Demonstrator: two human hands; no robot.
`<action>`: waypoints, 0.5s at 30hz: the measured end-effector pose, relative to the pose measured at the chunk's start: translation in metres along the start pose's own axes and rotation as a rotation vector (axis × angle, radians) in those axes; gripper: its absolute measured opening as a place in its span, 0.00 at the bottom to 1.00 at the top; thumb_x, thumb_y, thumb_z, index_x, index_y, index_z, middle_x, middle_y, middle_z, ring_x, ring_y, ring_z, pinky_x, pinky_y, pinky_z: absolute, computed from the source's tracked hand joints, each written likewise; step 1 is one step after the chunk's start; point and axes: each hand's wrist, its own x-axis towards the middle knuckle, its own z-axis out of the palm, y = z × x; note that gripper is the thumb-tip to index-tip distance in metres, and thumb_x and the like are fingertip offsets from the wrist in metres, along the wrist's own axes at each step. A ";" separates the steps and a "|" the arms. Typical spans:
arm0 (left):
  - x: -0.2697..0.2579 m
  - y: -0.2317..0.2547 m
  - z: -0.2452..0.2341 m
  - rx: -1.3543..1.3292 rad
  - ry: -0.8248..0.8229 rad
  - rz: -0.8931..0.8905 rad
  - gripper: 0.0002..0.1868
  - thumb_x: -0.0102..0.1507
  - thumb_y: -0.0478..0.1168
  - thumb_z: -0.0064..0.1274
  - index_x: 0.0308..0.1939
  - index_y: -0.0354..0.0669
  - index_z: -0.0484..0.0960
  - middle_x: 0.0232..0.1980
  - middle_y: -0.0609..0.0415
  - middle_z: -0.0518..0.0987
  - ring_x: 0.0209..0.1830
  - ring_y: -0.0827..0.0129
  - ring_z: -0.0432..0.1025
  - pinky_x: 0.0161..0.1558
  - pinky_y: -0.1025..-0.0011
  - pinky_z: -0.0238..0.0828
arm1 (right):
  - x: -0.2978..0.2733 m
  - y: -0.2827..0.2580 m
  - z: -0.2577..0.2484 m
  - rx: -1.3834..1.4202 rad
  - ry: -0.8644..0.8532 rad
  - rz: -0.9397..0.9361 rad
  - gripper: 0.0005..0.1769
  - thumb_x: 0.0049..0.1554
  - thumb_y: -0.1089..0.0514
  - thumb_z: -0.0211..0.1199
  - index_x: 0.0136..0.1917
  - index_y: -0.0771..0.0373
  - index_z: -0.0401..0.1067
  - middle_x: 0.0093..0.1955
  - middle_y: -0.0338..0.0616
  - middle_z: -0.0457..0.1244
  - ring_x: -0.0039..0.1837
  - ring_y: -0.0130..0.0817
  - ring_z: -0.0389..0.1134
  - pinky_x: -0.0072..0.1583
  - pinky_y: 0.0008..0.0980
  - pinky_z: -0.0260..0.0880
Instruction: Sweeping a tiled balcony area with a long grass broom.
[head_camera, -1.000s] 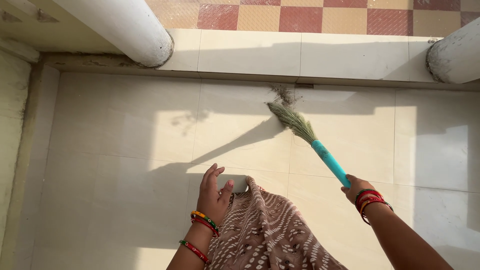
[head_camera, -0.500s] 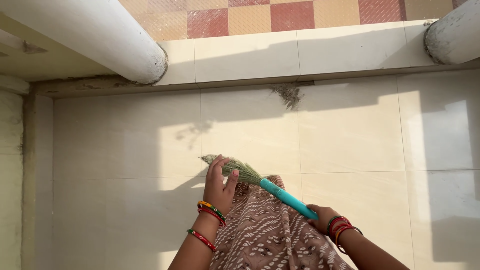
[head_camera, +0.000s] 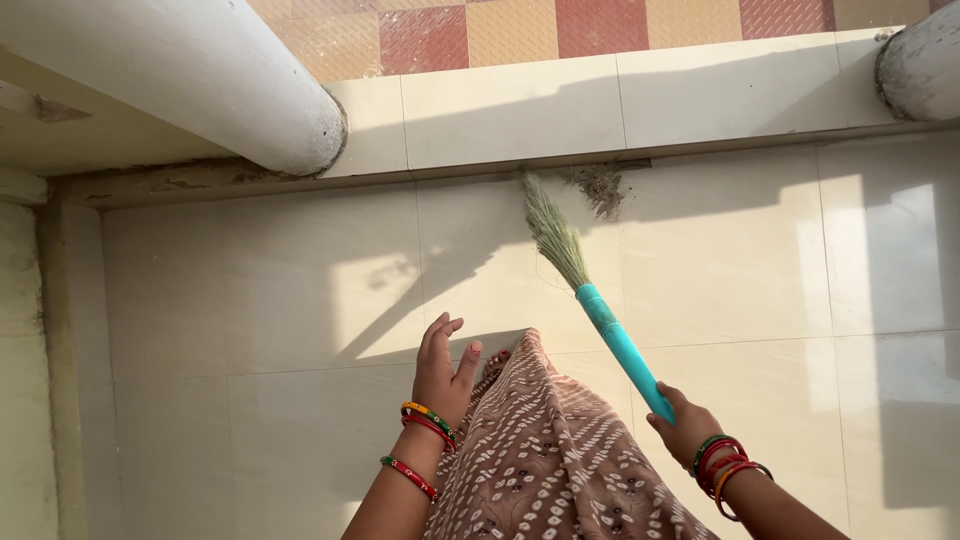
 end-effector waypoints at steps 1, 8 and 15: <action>0.001 -0.007 0.003 0.023 0.014 0.089 0.31 0.69 0.59 0.46 0.64 0.38 0.72 0.74 0.40 0.65 0.74 0.48 0.62 0.69 0.55 0.62 | 0.006 0.018 0.024 -0.042 0.013 -0.108 0.39 0.62 0.45 0.61 0.80 0.47 0.49 0.44 0.48 0.72 0.41 0.39 0.74 0.43 0.39 0.76; 0.015 0.010 -0.011 0.022 -0.048 0.017 0.32 0.66 0.61 0.45 0.64 0.41 0.72 0.75 0.41 0.63 0.74 0.49 0.61 0.64 0.57 0.67 | 0.084 -0.037 0.134 -0.095 -0.115 -0.410 0.34 0.58 0.57 0.63 0.76 0.42 0.59 0.54 0.50 0.71 0.53 0.45 0.75 0.54 0.45 0.75; 0.003 -0.009 -0.023 0.116 0.005 0.046 0.31 0.67 0.60 0.46 0.63 0.39 0.72 0.75 0.40 0.65 0.74 0.48 0.61 0.69 0.54 0.61 | 0.053 -0.080 0.043 0.413 -0.158 -0.043 0.35 0.57 0.49 0.68 0.76 0.46 0.62 0.44 0.47 0.70 0.38 0.37 0.71 0.38 0.39 0.71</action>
